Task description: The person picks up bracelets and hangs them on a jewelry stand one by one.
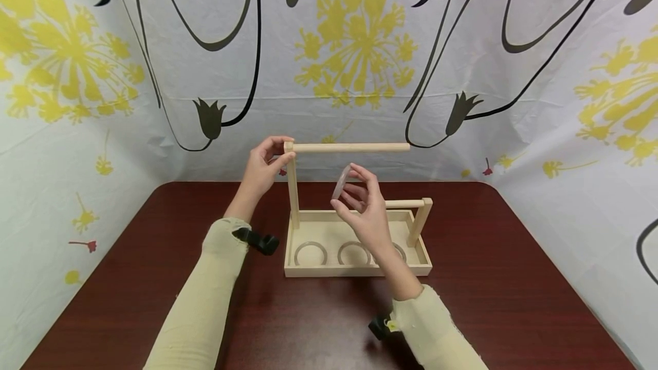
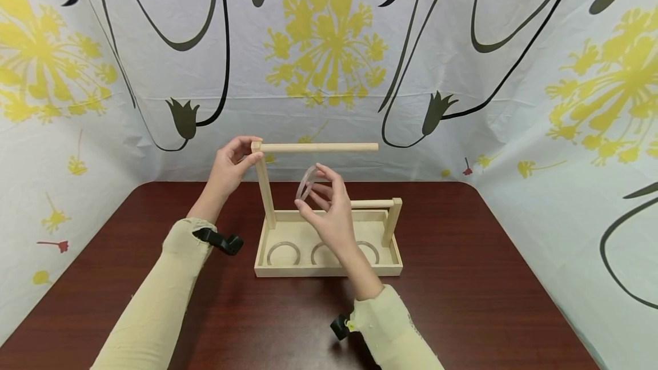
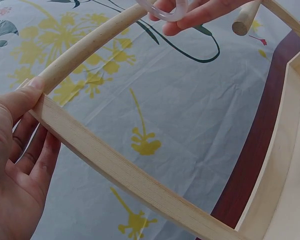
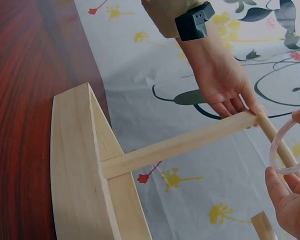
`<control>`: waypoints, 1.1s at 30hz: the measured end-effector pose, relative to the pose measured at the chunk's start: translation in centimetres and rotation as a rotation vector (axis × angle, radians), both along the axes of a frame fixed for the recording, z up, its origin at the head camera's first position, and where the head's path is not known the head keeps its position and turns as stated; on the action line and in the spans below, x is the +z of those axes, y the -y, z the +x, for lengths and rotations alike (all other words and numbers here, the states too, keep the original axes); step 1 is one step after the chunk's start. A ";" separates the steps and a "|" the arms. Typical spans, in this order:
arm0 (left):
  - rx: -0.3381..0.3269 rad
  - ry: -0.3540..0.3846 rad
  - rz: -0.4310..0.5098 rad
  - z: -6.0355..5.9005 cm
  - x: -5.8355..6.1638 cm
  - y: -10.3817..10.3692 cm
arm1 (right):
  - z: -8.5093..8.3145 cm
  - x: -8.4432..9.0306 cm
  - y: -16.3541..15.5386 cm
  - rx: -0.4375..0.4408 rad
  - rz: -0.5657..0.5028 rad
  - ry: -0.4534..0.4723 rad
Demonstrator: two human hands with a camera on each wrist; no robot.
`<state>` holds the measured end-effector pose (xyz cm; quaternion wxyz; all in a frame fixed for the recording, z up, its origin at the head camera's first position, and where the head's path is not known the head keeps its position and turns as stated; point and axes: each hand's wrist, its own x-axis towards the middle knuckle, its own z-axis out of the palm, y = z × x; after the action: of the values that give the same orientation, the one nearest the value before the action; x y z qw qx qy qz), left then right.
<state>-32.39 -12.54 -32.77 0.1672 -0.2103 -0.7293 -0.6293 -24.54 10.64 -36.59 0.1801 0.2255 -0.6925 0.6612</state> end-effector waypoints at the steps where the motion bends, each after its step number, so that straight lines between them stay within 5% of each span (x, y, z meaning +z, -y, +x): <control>1: -0.001 0.000 -0.001 0.0 0.0 0.0 | 0.0 0.1 -0.1 -0.003 0.000 -0.001; 33: 0.006 0.021 -0.012 0.1 0.1 0.0 | -0.6 0.7 -1.9 -0.039 -0.010 0.005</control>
<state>-32.24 -12.56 -32.69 0.1601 -0.2024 -0.7354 -0.6266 -25.15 12.56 -35.89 0.1926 0.2095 -0.6938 0.6616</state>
